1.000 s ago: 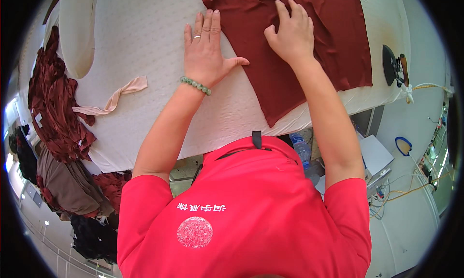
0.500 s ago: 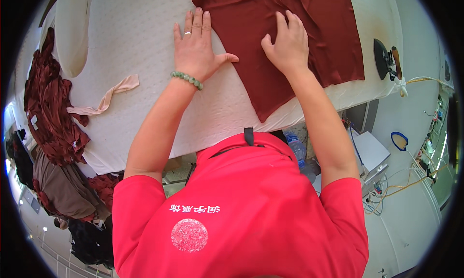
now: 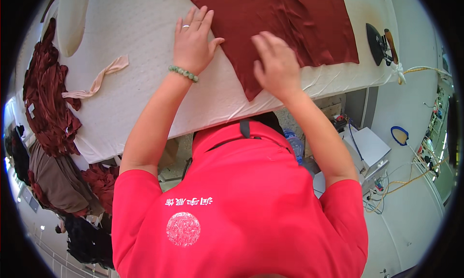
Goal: Ironing a maroon garment on an ironing board in a factory setting.
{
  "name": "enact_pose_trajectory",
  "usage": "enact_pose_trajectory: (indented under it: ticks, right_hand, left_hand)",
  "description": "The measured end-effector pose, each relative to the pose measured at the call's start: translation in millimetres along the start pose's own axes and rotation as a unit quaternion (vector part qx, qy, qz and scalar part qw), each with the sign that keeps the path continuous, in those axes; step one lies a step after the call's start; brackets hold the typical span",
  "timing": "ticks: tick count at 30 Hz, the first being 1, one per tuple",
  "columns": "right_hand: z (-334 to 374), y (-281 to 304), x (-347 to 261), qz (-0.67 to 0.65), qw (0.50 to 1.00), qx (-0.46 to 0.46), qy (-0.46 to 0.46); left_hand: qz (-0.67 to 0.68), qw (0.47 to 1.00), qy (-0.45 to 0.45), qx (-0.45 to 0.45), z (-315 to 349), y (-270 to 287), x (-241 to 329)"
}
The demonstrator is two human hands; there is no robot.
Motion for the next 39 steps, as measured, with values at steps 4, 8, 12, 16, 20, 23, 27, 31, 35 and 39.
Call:
enact_pose_trajectory:
  ticks: [4,8,12,16,20,23,27,31,35,39]
  right_hand:
    - [-3,-18,-13,-0.021,0.994,-0.069,0.077]
    - [-12,-13,12,0.018,0.999,0.026,0.011]
    - [-22,-22,15,0.024,0.995,-0.055,0.075]
    - [0,-1,14,-0.024,0.988,0.017,0.153]
    - [70,11,34,-0.090,0.956,-0.099,0.261]
    - [92,34,100,-0.105,0.968,-0.114,0.200]
    - [71,99,234,0.054,0.983,-0.031,0.172]
    - [31,168,410,0.288,0.946,0.147,-0.041]
    - [38,163,504,0.310,0.927,0.055,-0.202]
    - [57,166,510,0.255,0.941,-0.067,-0.211]
  left_hand:
    - [0.004,1.000,-0.005,-0.013,17,-6,26]
    - [-0.008,0.998,0.030,-0.045,35,-12,46]
    - [-0.028,0.992,0.057,-0.105,51,-15,69]
    - [-0.025,0.988,0.070,-0.138,61,-13,86]
    - [-0.035,0.987,0.080,-0.138,68,-15,93]
    - [-0.040,0.987,0.086,-0.132,84,-15,102]
    - [-0.042,0.994,0.065,-0.077,108,-11,121]
    - [-0.053,0.996,0.063,-0.035,123,-12,134]
    - [-0.053,0.992,0.116,0.006,128,-11,137]
    - [-0.060,0.989,0.134,0.020,131,-10,144]
Point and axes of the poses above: each hand's wrist, its own z-axis away from the middle knuckle, its own y-axis out of the back of the hand, x = y × z, the point moved 6 cm from there along -z, towards the middle knuckle, and after that the axes turned 5 degrees about z, right-handed, at the moved point
